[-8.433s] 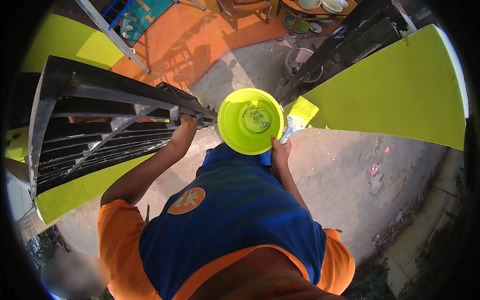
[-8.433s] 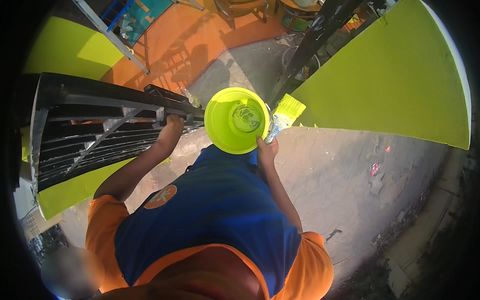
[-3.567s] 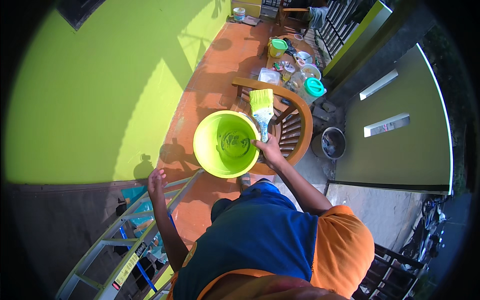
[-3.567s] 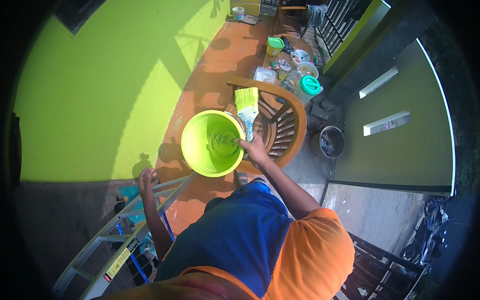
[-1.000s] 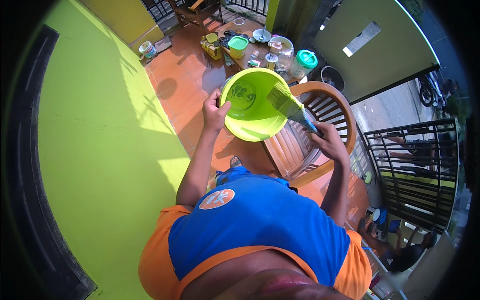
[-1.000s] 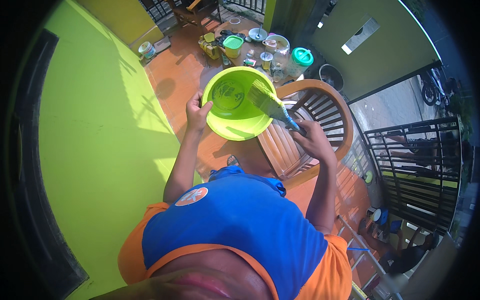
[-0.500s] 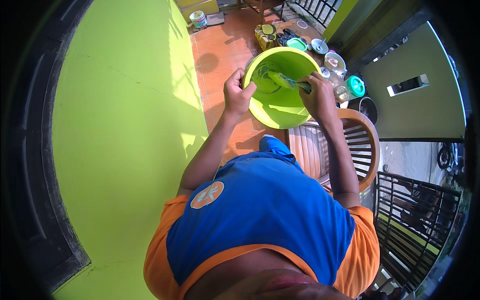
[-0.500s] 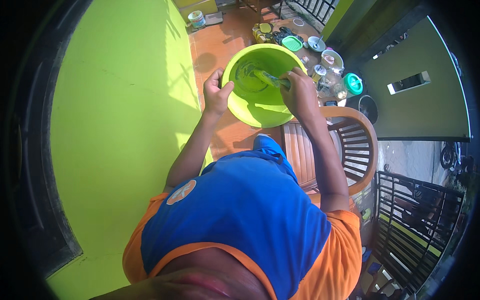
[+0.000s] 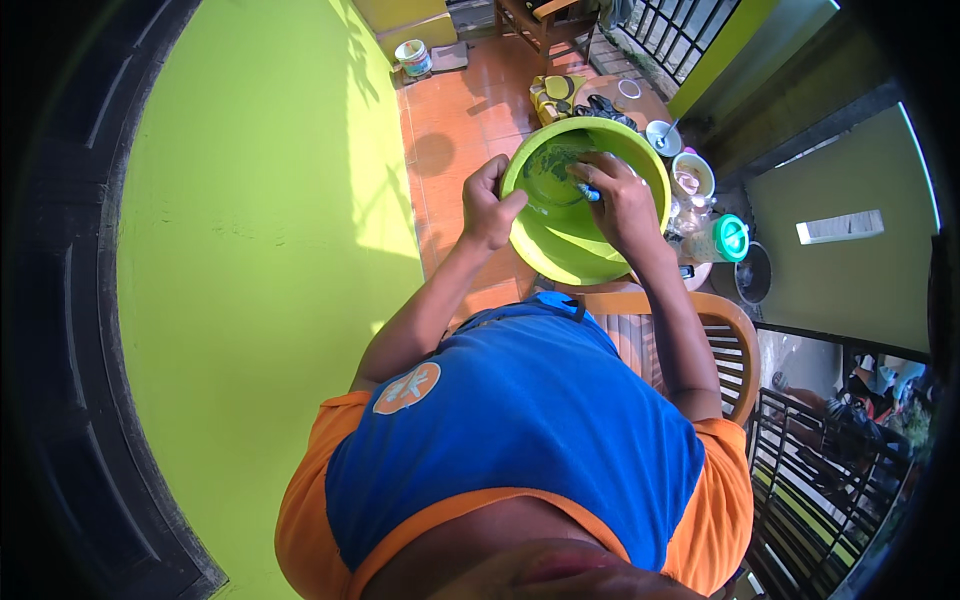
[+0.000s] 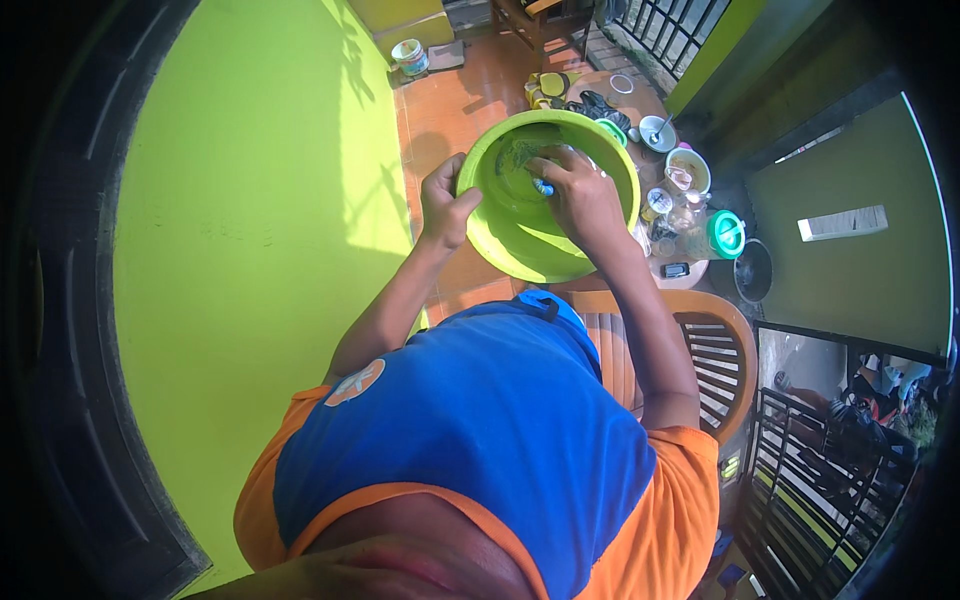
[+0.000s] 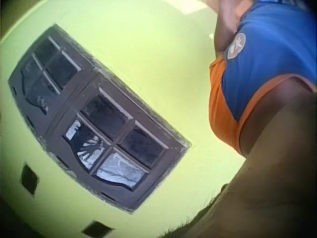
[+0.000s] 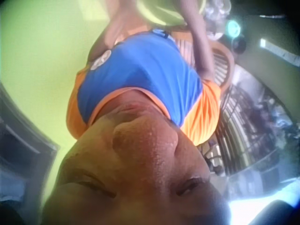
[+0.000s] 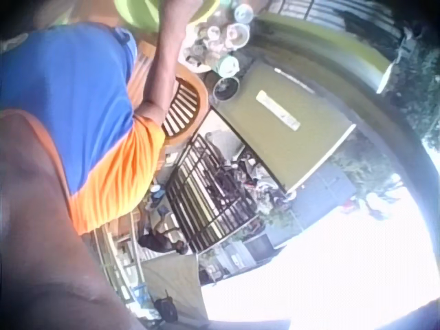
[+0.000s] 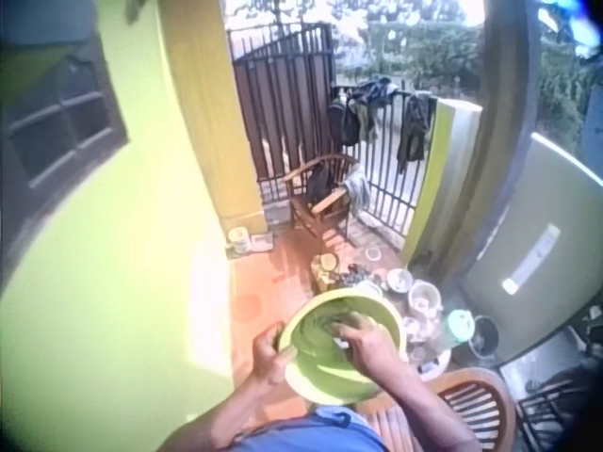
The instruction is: The person paints a curved exterior wall and a vertical pillar with lime green paint using a brush and a small bowl. They repeatedly dip the brush into the bowl and apply paint to the wall, then walk to a gate, open it, and continue painting the pillar on a balcony.
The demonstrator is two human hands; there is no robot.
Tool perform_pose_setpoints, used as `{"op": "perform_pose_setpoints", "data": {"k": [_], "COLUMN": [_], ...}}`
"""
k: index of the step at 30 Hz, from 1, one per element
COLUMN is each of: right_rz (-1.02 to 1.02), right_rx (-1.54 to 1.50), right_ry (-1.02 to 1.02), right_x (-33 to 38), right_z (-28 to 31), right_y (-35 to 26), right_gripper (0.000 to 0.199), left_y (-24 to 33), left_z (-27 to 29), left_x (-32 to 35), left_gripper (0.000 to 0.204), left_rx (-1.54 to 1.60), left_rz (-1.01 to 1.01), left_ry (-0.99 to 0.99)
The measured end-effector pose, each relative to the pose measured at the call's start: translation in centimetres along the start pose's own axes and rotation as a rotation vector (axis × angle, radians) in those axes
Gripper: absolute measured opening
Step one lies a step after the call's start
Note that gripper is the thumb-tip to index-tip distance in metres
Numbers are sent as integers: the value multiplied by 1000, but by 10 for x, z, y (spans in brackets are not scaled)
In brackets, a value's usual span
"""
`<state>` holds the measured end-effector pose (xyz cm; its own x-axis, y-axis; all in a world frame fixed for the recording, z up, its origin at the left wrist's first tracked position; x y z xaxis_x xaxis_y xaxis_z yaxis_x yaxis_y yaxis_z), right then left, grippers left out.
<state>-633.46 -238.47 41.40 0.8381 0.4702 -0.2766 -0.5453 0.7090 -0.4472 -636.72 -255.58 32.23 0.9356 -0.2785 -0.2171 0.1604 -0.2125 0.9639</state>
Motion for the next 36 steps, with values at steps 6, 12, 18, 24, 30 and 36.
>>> {"op": "perform_pose_setpoints", "data": {"k": [6, 12, 18, 24, 30, 36], "right_rz": [124, 60, 10, -58, -151, -331], "right_rx": [-3, -233, -114, -186, 41, -175], "right_ry": [-346, -317, -136, -148, -49, -107], "right_x": [-49, -113, -222, -307, -378, -414], "right_z": [-61, -62, -79, -95, -74, -111], "right_y": [19, 60, 100, 117, 159, 222], "right_gripper": [39, 30, 35, 29, 38, 25], "left_y": [3, -25, -32, -32, -44, -65], "left_z": [23, 90, 156, 219, 236, 236], "left_x": [-57, -109, -203, -295, -372, -454], "left_gripper": [15, 11, 18, 25, 25, 25], "left_rx": [-93, -130, -92, -128, -164, -62], "left_rz": [-70, -14, -122, -159, -147, -147], "left_ry": [-11, 46, 8, -62, -186, -272]}}
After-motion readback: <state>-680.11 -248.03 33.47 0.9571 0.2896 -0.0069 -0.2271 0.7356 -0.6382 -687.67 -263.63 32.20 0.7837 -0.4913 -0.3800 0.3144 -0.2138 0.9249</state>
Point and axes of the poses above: each hand's wrist, its own x-axis away from the middle knuckle, its own z-axis out of the back of the hand, y = z × x, the point moved 9 cm from there along -x, towards the middle knuckle, and after that the axes turned 14 degrees about -y, right-handed, at the moved point
